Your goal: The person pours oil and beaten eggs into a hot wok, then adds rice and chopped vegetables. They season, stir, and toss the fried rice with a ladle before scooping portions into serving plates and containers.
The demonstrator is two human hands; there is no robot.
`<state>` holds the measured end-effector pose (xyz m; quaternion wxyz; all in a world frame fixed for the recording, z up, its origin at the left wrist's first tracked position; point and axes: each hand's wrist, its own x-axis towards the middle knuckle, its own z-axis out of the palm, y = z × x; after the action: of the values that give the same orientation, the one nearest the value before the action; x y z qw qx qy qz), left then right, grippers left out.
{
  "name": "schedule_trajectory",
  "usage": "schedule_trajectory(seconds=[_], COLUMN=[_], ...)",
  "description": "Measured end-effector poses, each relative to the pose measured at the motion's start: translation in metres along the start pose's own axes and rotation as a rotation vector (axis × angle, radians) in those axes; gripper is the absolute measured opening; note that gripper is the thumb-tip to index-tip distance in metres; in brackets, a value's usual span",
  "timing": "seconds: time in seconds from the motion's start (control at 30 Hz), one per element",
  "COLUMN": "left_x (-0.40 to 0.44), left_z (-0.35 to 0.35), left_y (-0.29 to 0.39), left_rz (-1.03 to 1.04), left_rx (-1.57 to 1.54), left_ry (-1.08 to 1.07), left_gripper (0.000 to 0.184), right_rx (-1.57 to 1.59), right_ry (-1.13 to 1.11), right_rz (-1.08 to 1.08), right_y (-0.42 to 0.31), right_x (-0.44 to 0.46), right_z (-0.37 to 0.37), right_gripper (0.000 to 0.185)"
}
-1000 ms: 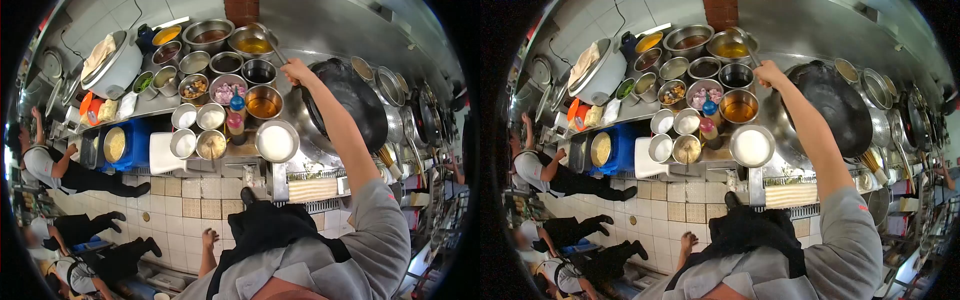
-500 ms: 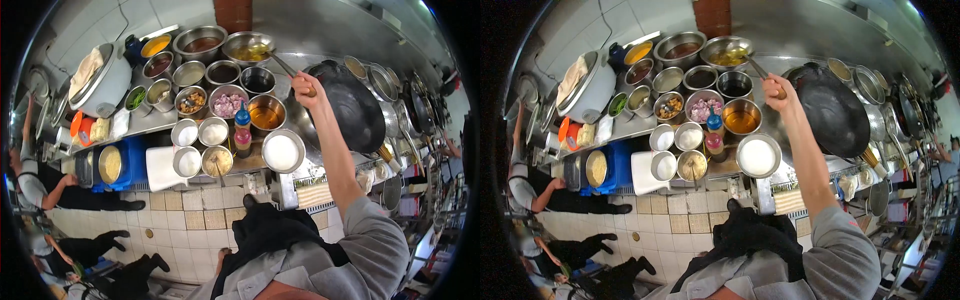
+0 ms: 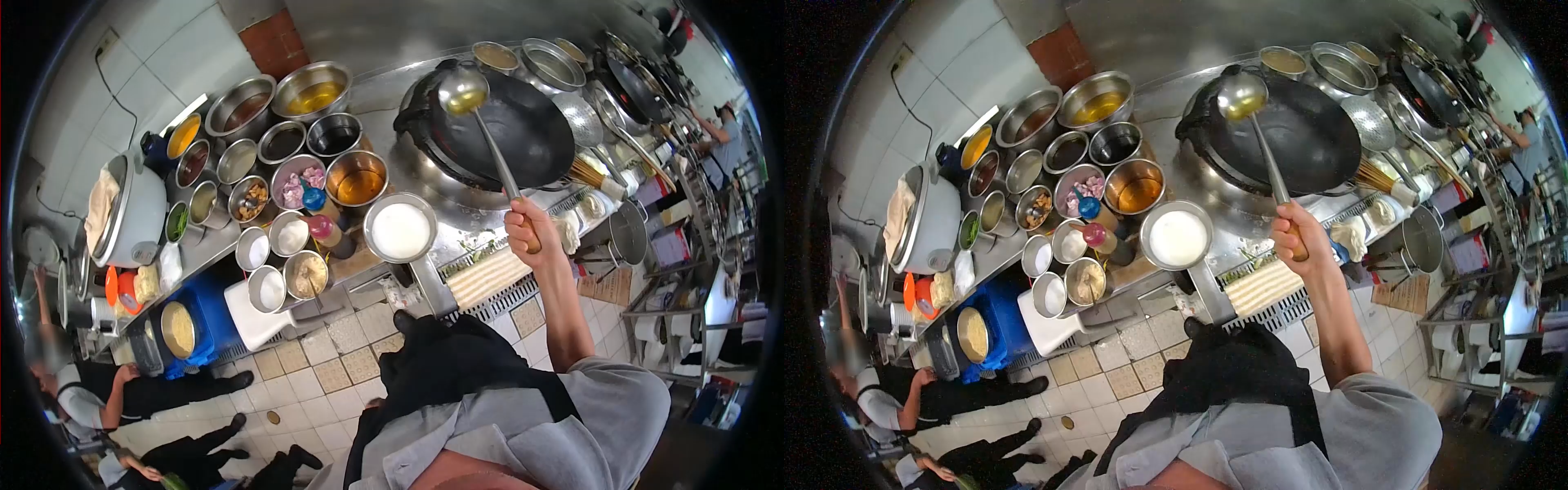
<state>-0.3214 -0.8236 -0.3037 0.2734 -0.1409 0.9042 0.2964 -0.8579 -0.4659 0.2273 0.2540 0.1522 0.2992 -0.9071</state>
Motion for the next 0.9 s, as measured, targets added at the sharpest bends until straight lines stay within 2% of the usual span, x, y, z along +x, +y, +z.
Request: schedule_trajectory(seconds=[0.03,0.07,0.2,0.3,0.33,0.37,0.43,0.47,0.5,0.57,0.63,0.73,0.77,0.83,0.87,0.9], left_x=[-0.009,-0.019,-0.017,-0.013,-0.019,-0.025,-0.038,-0.043,-0.049,-0.064,-0.081,-0.097,-0.098,-0.093,-0.089,-0.083], left_z=[-0.002,-0.006,-0.051,-0.109,-0.135,-0.152,-0.167,-0.156,-0.146,-0.127,-0.102,-0.079,-0.077,-0.076,-0.086,-0.101], left_y=[0.005,0.008,0.023,0.061,0.086,0.099,0.114,0.098,0.087,0.070,0.065,0.056,0.057,0.049,0.049,0.053], left_rz=[-0.038,-0.057,-0.032,-0.383,-0.414,-0.407,-0.406,-0.433,-0.461,-0.512,-0.549,-0.393,-0.347,-0.346,-0.386,-0.448], left_rx=[-0.016,-0.024,-0.055,-0.865,-1.074,-1.151,-1.250,-1.270,-1.288,-1.280,-1.064,-0.424,-0.309,-0.284,-0.348,-0.457], left_ry=[-0.027,-0.047,-0.037,0.137,0.238,0.288,0.346,0.301,0.255,0.184,0.113,-0.037,-0.062,-0.077,-0.074,-0.061], left_gripper=[0.025,0.025,0.027,0.030,0.032,0.033,0.036,0.039,0.041,0.044,0.044,0.045,0.045,0.046,0.046,0.046], right_rx=[-0.067,-0.123,0.111,0.383,0.341,0.300,-0.115,-0.315,-0.537,-0.799,-1.032,-0.728,-0.818,-1.007,-0.845,-0.871], right_ry=[0.110,0.182,0.007,-0.014,-0.021,-0.027,0.272,0.427,0.378,0.441,0.477,0.369,0.398,0.448,0.398,0.400], right_rz=[-0.040,-0.069,0.034,0.015,-0.009,-0.029,-0.181,-0.347,-0.408,-0.400,-0.441,-0.310,-0.344,-0.415,-0.391,-0.394], right_y=[-0.002,-0.004,-0.044,-0.077,-0.085,-0.091,-0.086,-0.076,-0.068,-0.065,-0.062,-0.066,-0.057,-0.031,-0.023,-0.016], right_x=[-0.009,-0.013,0.018,0.032,0.034,0.034,0.002,-0.014,-0.038,-0.073,-0.099,-0.125,-0.125,-0.115,-0.112,-0.107], right_z=[-0.003,-0.001,-0.070,-0.085,-0.098,-0.112,-0.116,-0.107,-0.107,-0.111,-0.116,-0.112,-0.116,-0.118,-0.105,-0.105], right_gripper=[0.004,0.017,0.014,0.013,0.013,0.013,0.011,0.008,0.008,0.020,0.028,0.043,0.048,0.057,0.067,0.068])
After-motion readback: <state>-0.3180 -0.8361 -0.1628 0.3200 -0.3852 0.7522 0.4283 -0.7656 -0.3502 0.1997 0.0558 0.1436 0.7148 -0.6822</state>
